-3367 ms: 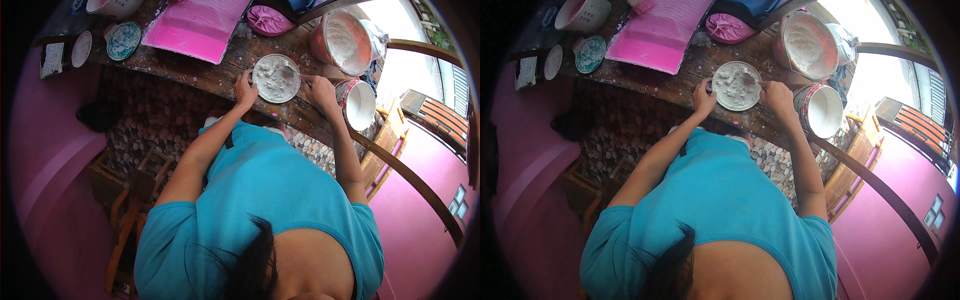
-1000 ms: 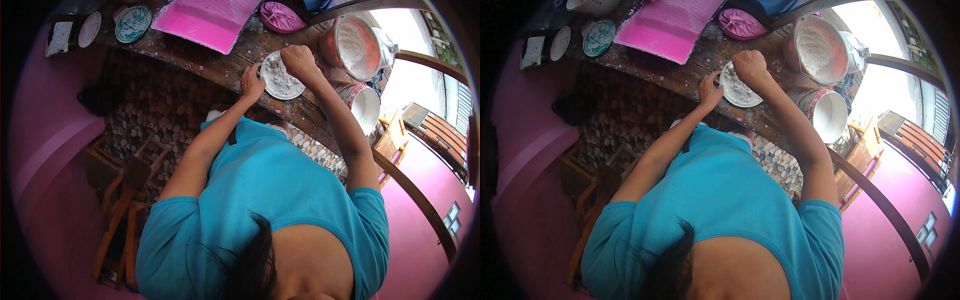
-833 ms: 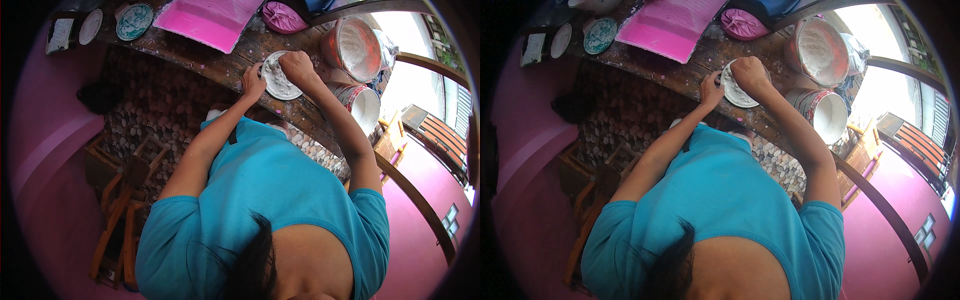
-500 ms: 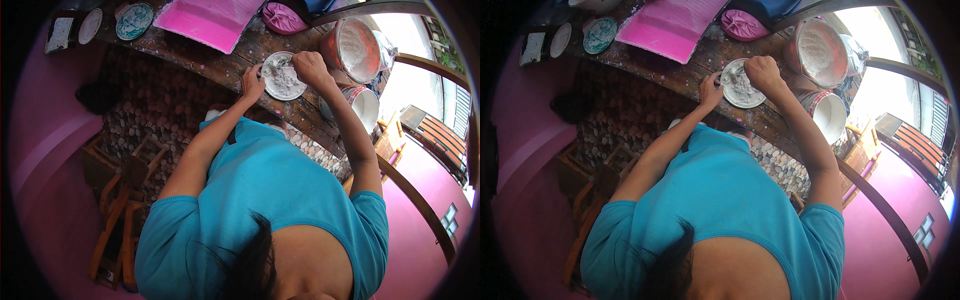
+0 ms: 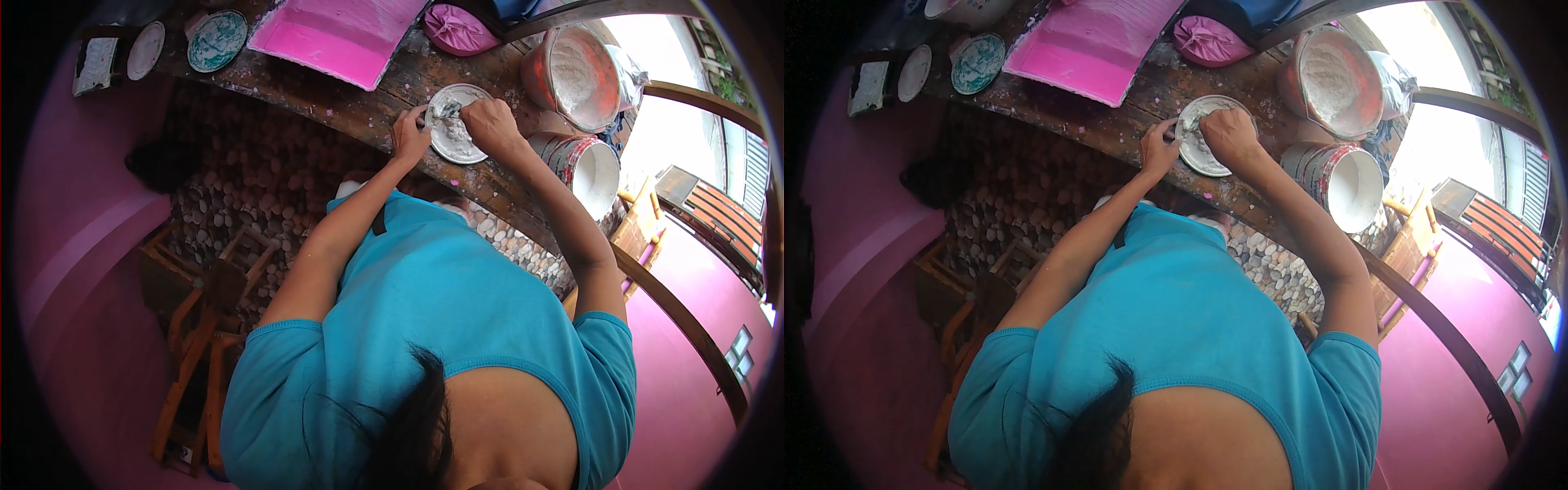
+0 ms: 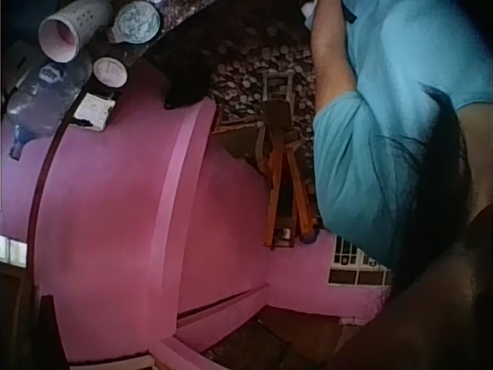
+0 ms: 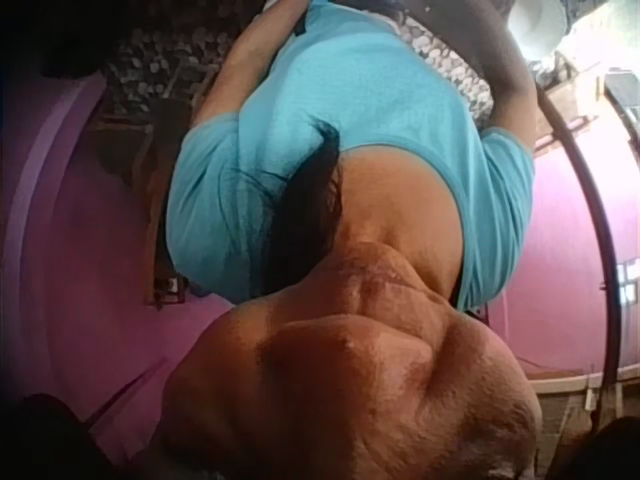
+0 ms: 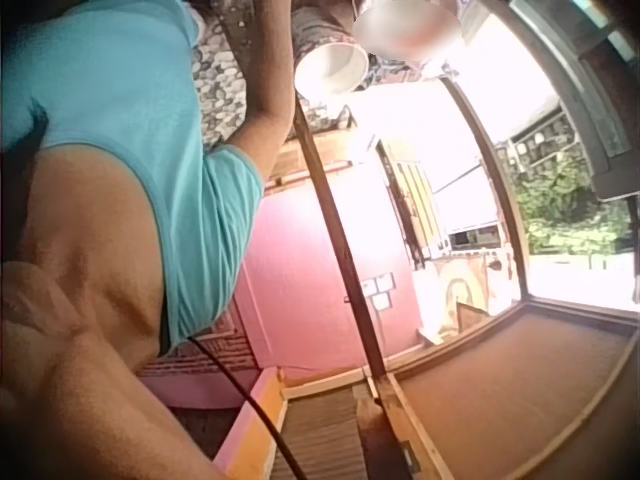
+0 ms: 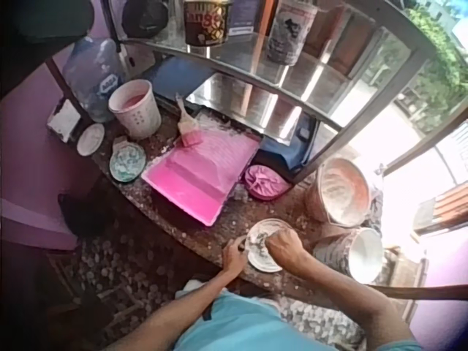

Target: The person mixes a white substance in a small bowl using a metal tool. They add more white powder from a larger bucket and continue mixing until the mixture is combined.

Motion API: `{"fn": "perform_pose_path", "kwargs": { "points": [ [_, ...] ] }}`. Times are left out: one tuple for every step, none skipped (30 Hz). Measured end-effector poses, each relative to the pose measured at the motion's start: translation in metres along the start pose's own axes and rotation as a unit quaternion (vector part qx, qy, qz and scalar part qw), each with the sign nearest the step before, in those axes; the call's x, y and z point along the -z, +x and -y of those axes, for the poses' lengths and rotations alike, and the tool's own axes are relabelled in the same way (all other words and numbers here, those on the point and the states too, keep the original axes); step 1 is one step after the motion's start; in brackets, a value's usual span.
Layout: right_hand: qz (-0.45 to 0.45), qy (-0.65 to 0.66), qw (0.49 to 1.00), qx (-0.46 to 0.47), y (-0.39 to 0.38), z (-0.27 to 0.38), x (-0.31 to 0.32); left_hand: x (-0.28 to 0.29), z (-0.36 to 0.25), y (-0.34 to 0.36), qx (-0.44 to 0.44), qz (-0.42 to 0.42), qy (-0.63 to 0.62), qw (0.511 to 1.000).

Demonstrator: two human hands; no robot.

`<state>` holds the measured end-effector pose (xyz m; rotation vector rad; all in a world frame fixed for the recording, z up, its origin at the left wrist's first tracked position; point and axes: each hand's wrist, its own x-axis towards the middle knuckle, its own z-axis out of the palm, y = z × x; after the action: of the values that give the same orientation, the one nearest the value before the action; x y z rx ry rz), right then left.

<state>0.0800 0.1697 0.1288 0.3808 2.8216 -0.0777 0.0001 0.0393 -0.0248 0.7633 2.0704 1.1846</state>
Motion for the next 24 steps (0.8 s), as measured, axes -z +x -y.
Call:
{"fn": "perform_pose_path", "kwargs": {
  "points": [
    [0.004, -0.007, 1.0, 0.0, -0.002, -0.002, 0.0, -0.001, 0.002, 0.0, -0.017, -0.008, 0.021, 1.0],
    [0.003, -0.008, 1.0, 0.001, -0.002, -0.006, 0.001, -0.001, 0.004, 0.001, -0.034, -0.016, 0.042, 0.998],
    [-0.017, -0.001, 1.0, -0.008, -0.002, -0.01, 0.002, -0.001, 0.005, 0.001, -0.033, -0.016, 0.042, 0.998],
    [-0.038, 0.006, 0.999, -0.017, -0.002, -0.012, 0.003, -0.001, 0.005, 0.002, -0.034, -0.011, 0.042, 0.998],
    [-0.038, 0.006, 0.999, -0.016, 0.001, -0.013, 0.002, 0.0, 0.005, 0.002, -0.034, -0.007, 0.042, 0.998],
    [-0.03, 0.012, 0.999, -0.026, 0.004, -0.014, 0.0, 0.0, 0.005, 0.002, -0.034, -0.006, 0.043, 0.998],
    [-0.022, 0.019, 0.999, -0.036, 0.005, -0.013, -0.001, 0.001, 0.005, 0.002, -0.029, 0.006, 0.033, 0.999],
    [-0.022, 0.019, 0.999, -0.037, 0.006, -0.012, -0.002, 0.002, 0.004, 0.002, -0.024, 0.018, 0.023, 0.999],
    [-0.017, 0.028, 0.999, -0.025, 0.007, -0.008, -0.002, 0.003, 0.005, 0.001, -0.023, 0.018, 0.023, 0.999],
    [-0.012, 0.037, 0.999, -0.012, 0.008, -0.005, -0.002, 0.004, 0.006, 0.001, -0.015, 0.028, 0.002, 0.999],
    [-0.012, 0.038, 0.999, -0.013, 0.007, -0.001, -0.001, 0.005, 0.006, 0.001, -0.008, 0.038, -0.019, 0.999],
    [0.0, 0.025, 1.0, -0.001, 0.006, 0.003, 0.004, 0.006, 0.006, 0.001, -0.007, 0.039, -0.019, 0.999],
    [0.012, 0.011, 1.0, 0.012, 0.004, 0.006, 0.007, 0.007, 0.005, 0.001, -0.007, 0.042, -0.012, 0.999],
    [0.025, 0.002, 0.999, 0.02, 0.001, 0.008, 0.005, 0.008, 0.004, 0.001, -0.006, 0.045, -0.006, 0.999],
    [0.025, 0.001, 0.999, 0.02, -0.002, 0.007, 0.001, 0.008, 0.003, 0.002, -0.007, 0.045, -0.007, 0.999],
    [0.01, -0.024, 0.999, 0.039, -0.007, 0.004, -0.004, 0.008, 0.001, 0.002, -0.002, 0.049, -0.007, 0.999],
    [-0.004, -0.049, 0.997, 0.058, -0.012, 0.001, -0.007, 0.008, 0.0, 0.002, 0.002, 0.053, -0.007, 0.999],
    [-0.004, -0.049, 0.997, 0.058, -0.017, -0.002, -0.007, 0.009, -0.001, 0.001, 0.002, 0.053, -0.007, 0.999],
    [-0.006, -0.042, 0.998, 0.044, -0.023, -0.005, -0.006, 0.009, -0.001, 0.001, -0.001, 0.051, -0.006, 0.999],
    [-0.009, -0.035, 0.999, 0.029, -0.026, -0.008, -0.006, 0.009, -0.002, 0.0, -0.004, 0.05, -0.005, 0.999],
    [-0.008, -0.035, 0.999, 0.029, -0.029, -0.01, -0.004, 0.009, -0.002, 0.0, -0.003, 0.05, -0.005, 0.999],
    [-0.015, -0.017, 1.0, 0.022, -0.03, -0.013, -0.001, 0.01, -0.001, 0.0, -0.001, 0.049, -0.011, 0.999],
    [-0.022, 0.001, 1.0, 0.015, -0.031, -0.015, 0.002, 0.01, -0.001, 0.0, 0.001, 0.048, -0.016, 0.999],
    [-0.016, -0.002, 1.0, 0.011, -0.031, -0.013, 0.006, 0.009, -0.002, 0.0, -0.001, 0.052, -0.015, 0.999]
  ]
}}
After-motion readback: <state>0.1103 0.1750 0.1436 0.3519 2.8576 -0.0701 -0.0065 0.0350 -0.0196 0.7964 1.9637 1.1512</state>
